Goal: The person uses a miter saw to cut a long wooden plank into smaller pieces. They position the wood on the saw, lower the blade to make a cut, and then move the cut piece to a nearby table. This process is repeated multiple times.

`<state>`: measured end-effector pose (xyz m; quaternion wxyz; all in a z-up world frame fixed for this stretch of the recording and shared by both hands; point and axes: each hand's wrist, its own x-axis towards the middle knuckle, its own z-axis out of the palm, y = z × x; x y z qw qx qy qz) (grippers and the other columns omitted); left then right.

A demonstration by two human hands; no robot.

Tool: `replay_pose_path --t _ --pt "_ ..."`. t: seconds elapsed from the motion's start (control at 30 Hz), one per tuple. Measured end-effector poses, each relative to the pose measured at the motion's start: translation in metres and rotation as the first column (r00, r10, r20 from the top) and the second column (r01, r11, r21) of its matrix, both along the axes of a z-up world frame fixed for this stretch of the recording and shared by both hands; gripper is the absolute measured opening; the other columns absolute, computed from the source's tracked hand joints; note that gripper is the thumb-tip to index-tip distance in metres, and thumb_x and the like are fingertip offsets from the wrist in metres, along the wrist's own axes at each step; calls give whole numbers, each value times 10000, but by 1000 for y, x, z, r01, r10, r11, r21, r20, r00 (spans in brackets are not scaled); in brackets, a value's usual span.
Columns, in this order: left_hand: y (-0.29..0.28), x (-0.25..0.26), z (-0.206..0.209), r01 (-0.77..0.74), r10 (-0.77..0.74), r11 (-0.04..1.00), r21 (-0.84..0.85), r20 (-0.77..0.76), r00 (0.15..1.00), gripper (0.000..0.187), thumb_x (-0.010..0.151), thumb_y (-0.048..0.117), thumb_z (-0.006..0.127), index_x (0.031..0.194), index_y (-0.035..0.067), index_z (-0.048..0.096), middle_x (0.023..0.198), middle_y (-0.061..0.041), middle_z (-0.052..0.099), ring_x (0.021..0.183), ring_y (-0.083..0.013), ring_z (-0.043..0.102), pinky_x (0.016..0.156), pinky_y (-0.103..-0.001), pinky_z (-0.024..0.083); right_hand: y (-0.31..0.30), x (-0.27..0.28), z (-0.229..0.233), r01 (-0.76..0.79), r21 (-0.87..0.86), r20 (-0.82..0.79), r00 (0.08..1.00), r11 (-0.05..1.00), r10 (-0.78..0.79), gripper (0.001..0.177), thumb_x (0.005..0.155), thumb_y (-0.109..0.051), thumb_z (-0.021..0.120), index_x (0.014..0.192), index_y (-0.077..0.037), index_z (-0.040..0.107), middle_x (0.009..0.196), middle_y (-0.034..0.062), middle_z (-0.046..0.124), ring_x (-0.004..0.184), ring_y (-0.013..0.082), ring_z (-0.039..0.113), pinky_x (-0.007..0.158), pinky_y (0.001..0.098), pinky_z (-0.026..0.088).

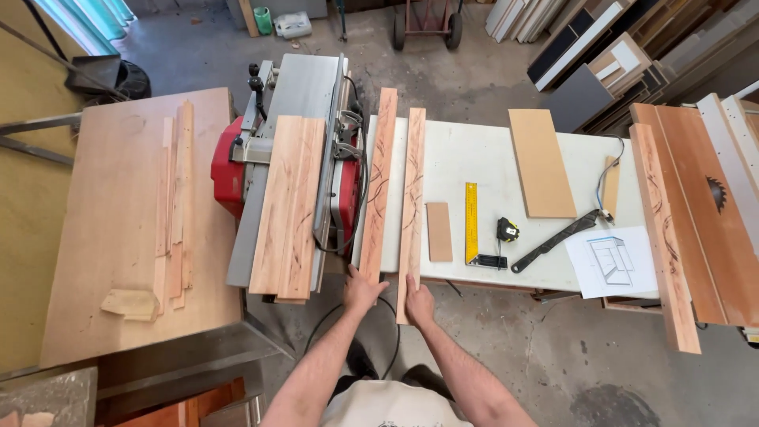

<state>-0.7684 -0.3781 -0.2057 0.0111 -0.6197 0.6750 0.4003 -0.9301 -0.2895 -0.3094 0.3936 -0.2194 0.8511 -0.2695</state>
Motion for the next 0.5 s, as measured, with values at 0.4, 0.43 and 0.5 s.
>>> replay_pose_path --t 0.4,0.43,0.5 --pt "-5 -21 -17 -162 162 987 -12 79 984 727 781 425 647 1333 -25 497 1192 -246 693 1104 -441 702 860 -576 588 3 -53 40 -76 -139 -89 994 987 64 479 946 -459 727 1167 -40 654 1056 144 681 1012 294 727 842 409 587" --pt "-8 -25 -15 -179 183 983 -47 78 980 733 752 439 662 1304 -22 520 1187 -253 687 1093 -460 700 852 -587 585 -6 -57 45 -71 -173 -38 997 982 66 416 950 -429 726 1142 -63 684 1024 128 701 998 278 719 842 407 577" --pt "-9 -33 -5 -221 228 972 -85 74 971 738 723 452 677 1275 -19 543 1182 -260 681 1082 -479 697 845 -599 581 -27 -65 55 -90 -209 11 996 974 94 355 954 -400 726 1118 -85 714 993 111 720 984 261 710 841 405 566"
